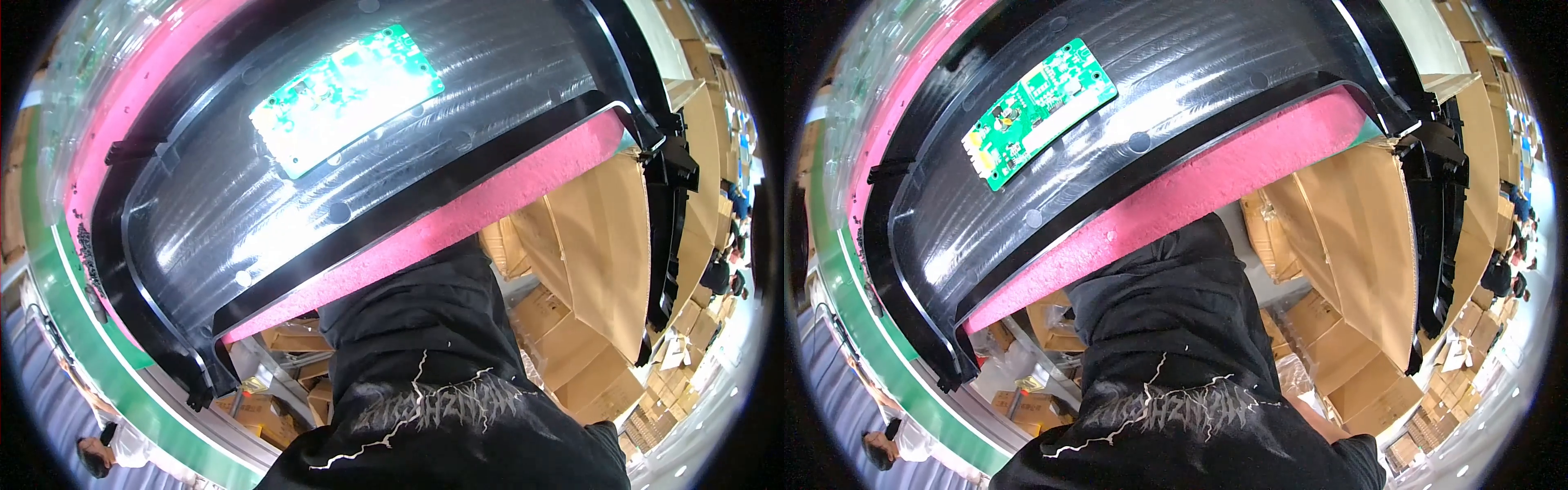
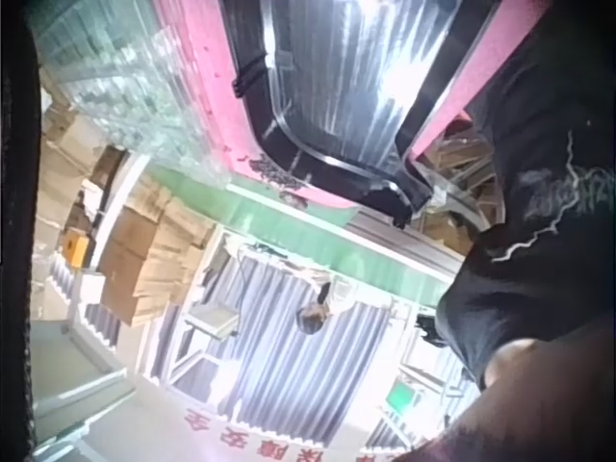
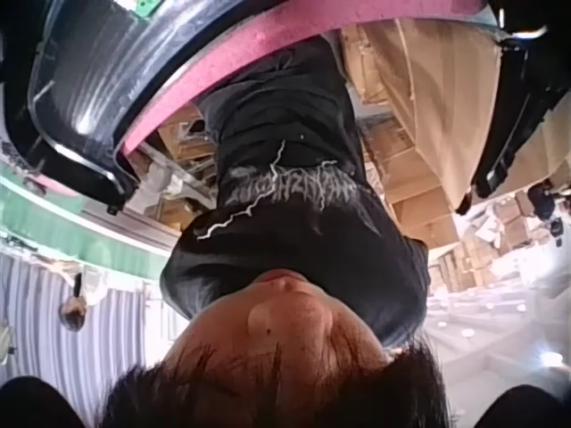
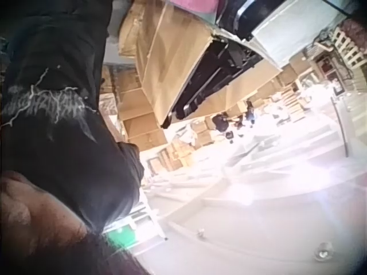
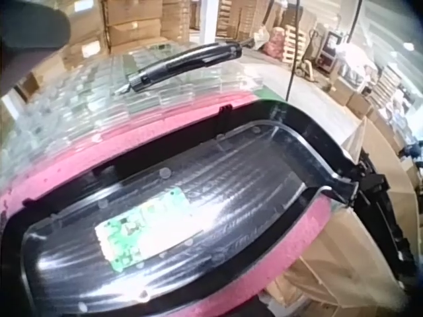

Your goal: Assemble printed circuit boards into plastic housings using an electric screwdriver.

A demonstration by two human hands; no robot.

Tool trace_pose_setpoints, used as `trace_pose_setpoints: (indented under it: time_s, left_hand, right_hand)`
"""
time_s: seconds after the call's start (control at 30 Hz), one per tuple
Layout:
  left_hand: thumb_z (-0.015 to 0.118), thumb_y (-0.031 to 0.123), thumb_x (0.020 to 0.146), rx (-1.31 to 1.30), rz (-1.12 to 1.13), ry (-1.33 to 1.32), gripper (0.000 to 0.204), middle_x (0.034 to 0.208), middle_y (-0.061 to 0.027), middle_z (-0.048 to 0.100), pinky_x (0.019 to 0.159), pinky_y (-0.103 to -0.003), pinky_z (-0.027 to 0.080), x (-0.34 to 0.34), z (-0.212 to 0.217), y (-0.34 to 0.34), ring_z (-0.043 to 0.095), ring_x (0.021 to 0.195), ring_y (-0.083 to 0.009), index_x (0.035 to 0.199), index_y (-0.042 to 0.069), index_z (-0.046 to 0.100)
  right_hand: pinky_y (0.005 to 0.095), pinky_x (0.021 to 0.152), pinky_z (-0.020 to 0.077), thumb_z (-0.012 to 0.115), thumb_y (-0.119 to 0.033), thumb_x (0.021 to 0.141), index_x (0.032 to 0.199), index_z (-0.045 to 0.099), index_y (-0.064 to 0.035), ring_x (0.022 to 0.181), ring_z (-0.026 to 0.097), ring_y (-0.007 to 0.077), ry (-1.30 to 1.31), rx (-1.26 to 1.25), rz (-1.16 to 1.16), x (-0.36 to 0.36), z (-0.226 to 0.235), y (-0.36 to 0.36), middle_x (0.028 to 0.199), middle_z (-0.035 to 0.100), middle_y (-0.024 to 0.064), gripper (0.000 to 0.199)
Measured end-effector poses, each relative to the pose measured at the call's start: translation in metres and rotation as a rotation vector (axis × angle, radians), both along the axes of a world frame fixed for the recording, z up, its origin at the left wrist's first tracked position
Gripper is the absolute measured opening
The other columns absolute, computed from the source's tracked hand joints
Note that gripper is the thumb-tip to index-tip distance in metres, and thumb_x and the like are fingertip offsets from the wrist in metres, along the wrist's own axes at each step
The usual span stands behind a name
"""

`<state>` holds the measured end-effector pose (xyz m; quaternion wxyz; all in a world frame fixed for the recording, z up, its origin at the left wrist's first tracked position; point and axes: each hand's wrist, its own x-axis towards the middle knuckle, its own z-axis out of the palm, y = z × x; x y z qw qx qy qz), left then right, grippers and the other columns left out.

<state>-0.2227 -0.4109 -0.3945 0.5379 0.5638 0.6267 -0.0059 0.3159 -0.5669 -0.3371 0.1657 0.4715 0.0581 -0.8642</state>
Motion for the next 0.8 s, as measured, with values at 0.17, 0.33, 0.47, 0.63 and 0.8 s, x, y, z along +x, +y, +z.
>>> trace_pose_setpoints:
  time_s: [0.17,0.33,0.47,0.63,0.8]
  left_hand:
    - [0.055,0.02,0.089,-0.013,0.043,-0.039,0.018,0.073,-0.0124,0.064,0.058,-0.035,0.043,0.018,-0.008,-0.006,0.06,0.065,-0.0272,0.081,0.006,0.064]
    - [0.055,0.02,0.089,-0.018,0.097,-0.046,0.018,0.072,-0.0121,0.063,0.058,-0.035,0.043,0.027,-0.011,-0.008,0.06,0.065,-0.0269,0.081,0.007,0.064]
    - [0.055,0.02,0.089,-0.023,0.119,-0.049,0.019,0.072,-0.0119,0.063,0.058,-0.034,0.043,0.029,-0.011,-0.007,0.059,0.065,-0.0267,0.081,0.007,0.064]
    - [0.054,0.021,0.089,-0.038,0.13,-0.086,0.019,0.072,-0.0116,0.063,0.058,-0.034,0.043,0.046,-0.016,-0.007,0.059,0.064,-0.0264,0.081,0.007,0.063]
    - [0.054,0.021,0.089,-0.065,0.117,-0.119,0.019,0.071,-0.0113,0.062,0.058,-0.034,0.043,0.057,-0.021,-0.007,0.058,0.064,-0.0261,0.08,0.007,0.063]
  right_hand:
    - [0.036,0.099,0.0417,0.069,-0.041,0.082,0.131,0.045,-0.0023,0.117,0.052,0.0219,-0.108,-0.163,-0.194,0.007,0.035,-0.001,0.13,0.054,0.0109,0.067]
    - [0.0351,0.102,0.04,0.069,-0.039,0.083,0.136,0.041,-0.0033,0.12,0.05,0.0199,-0.188,-0.316,-0.377,0.004,0.049,0.017,0.134,0.052,0.0088,0.07]
    - [0.0351,0.104,0.0381,0.072,-0.033,0.083,0.141,0.036,-0.0059,0.121,0.048,0.0176,-0.132,-0.236,-0.843,0.001,0.11,0.052,0.135,0.051,0.0059,0.074]
    - [0.0311,0.086,0.0494,0.075,-0.024,0.08,0.142,0.033,-0.0062,0.101,0.057,0.0154,-0.04,-0.079,-0.552,0.007,0.084,0.025,0.12,0.059,0.0065,0.077]
    - [0.0182,0.039,0.0259,0.066,-0.012,0.088,0.141,0.031,-0.0083,0.05,0.038,0.0016,0.095,-0.216,-0.624,0.012,0.086,0.026,0.07,0.047,-0.0045,0.063]
